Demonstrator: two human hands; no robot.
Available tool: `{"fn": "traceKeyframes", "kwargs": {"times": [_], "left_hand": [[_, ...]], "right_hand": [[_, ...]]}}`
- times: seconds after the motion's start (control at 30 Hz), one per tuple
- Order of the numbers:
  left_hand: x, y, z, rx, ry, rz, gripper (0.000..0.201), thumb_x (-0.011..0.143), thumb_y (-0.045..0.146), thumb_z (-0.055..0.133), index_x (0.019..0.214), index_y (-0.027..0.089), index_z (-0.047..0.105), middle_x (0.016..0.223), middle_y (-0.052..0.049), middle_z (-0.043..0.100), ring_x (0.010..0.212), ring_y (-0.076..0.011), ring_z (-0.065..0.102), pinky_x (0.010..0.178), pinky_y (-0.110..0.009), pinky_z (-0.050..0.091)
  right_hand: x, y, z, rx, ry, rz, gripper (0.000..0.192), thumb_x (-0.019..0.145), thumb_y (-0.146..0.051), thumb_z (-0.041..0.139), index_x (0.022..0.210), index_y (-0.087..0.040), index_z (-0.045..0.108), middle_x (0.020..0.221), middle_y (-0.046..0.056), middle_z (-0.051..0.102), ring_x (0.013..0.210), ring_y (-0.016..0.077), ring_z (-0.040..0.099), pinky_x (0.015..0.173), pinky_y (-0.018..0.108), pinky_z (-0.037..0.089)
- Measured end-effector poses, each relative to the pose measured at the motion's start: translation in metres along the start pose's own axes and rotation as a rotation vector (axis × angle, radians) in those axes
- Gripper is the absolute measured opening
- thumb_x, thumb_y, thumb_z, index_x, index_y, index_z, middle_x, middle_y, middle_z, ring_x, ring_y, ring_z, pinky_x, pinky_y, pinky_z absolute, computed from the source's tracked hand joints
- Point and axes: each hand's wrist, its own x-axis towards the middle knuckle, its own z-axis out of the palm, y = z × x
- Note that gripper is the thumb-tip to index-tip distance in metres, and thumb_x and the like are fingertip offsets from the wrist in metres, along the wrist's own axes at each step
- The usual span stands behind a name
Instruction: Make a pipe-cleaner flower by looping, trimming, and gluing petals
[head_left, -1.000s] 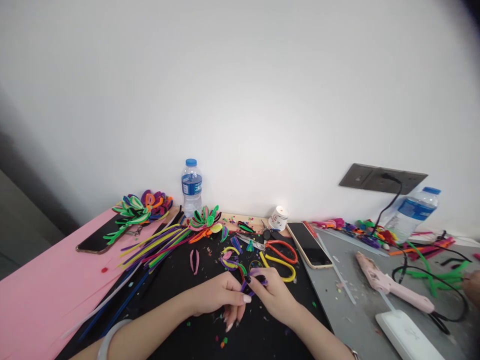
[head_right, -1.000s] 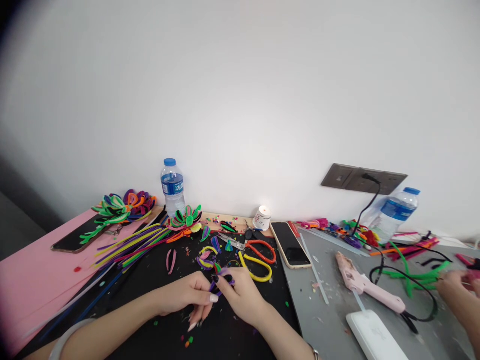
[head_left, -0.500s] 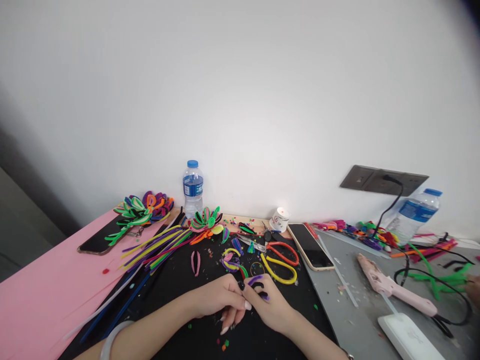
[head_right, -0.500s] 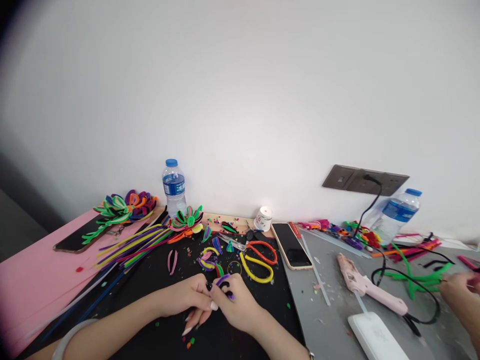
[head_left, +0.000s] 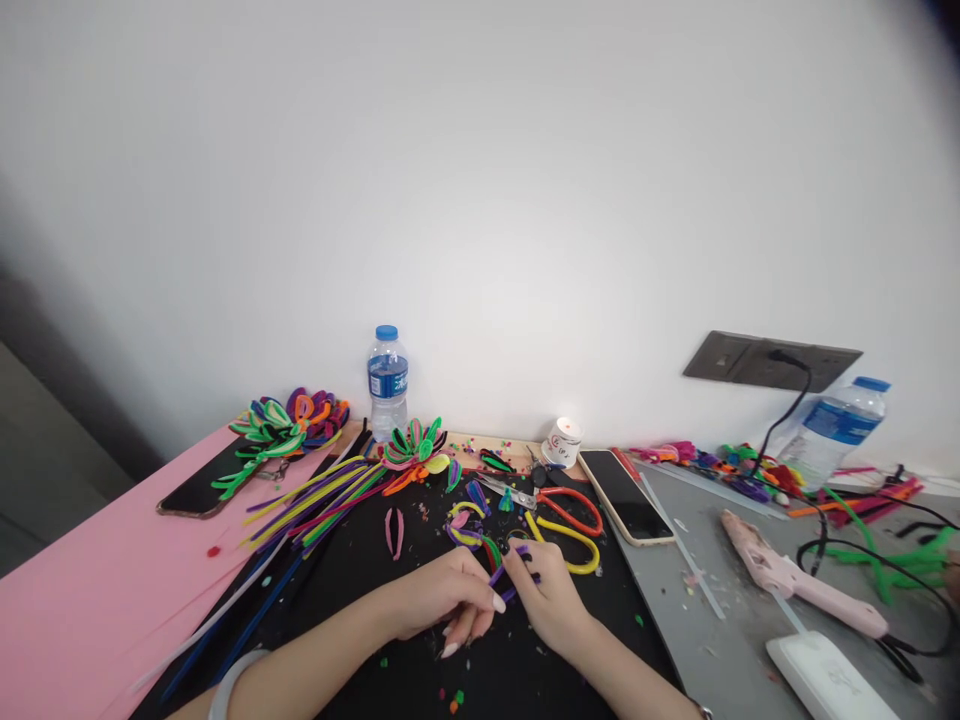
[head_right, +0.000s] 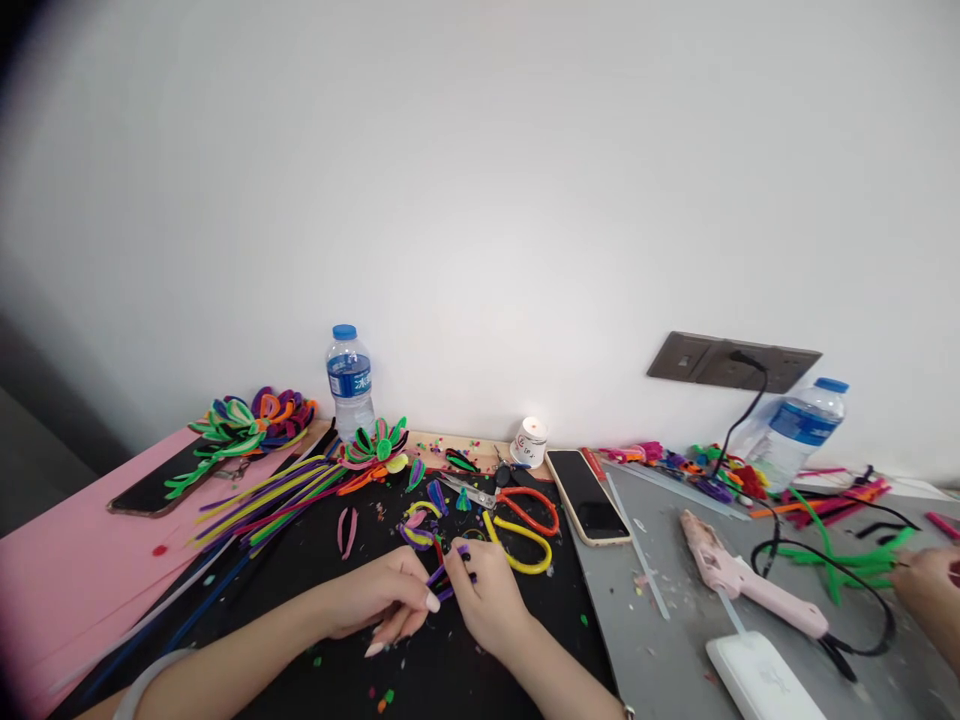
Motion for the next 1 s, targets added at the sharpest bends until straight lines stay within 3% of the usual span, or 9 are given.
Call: {"fn": "traceKeyframes", "kwargs": {"times": [0.4,0.6,0.8,1.0], "left_hand": [[-0.003,-0.002,0.001,0.064,-0.023,0.010,0.032,0.071,0.027,0.049,0.042,0.012,0.051,0.028,0.003,0.046,0.024,-0.0067,0.039,0.033,-0.018,0.022],[0.001,-0.014,0.003,0.081,-0.068,0.065,0.031,0.079,0.043,0.047,0.075,0.013,0.053,0.046,0.003,0.056,0.034,-0.0062,0.044,0.039,-0.017,0.032],[0.006,-0.021,0.003,0.045,0.068,0.160,0.037,0.080,0.052,0.041,0.075,0.015,0.045,0.040,0.006,0.048,0.031,-0.0062,0.040,0.035,-0.016,0.031],[0.007,-0.017,0.006,0.011,0.132,0.191,0.034,0.080,0.051,0.042,0.077,0.017,0.041,0.039,0.007,0.049,0.029,-0.0062,0.040,0.032,-0.015,0.031]], "right_hand": [[0.002,0.000,-0.007,0.047,-0.089,0.066,0.042,0.090,-0.038,0.028,0.052,-0.019,0.024,0.051,-0.006,0.026,0.047,0.0083,0.025,0.047,0.023,0.020],[0.000,-0.002,-0.006,0.111,-0.182,0.077,0.043,0.089,-0.041,0.029,0.051,-0.018,0.031,0.049,-0.005,0.033,0.046,0.0081,0.030,0.046,0.021,0.023],[0.002,-0.004,-0.009,0.369,-0.241,0.127,0.037,0.079,-0.048,0.047,0.060,-0.017,0.044,0.053,-0.003,0.049,0.050,0.0101,0.041,0.049,0.021,0.029],[0.003,-0.005,-0.015,0.374,-0.197,0.177,0.026,0.082,-0.038,0.048,0.067,-0.016,0.048,0.058,-0.004,0.050,0.050,0.0086,0.039,0.049,0.020,0.030]]}}
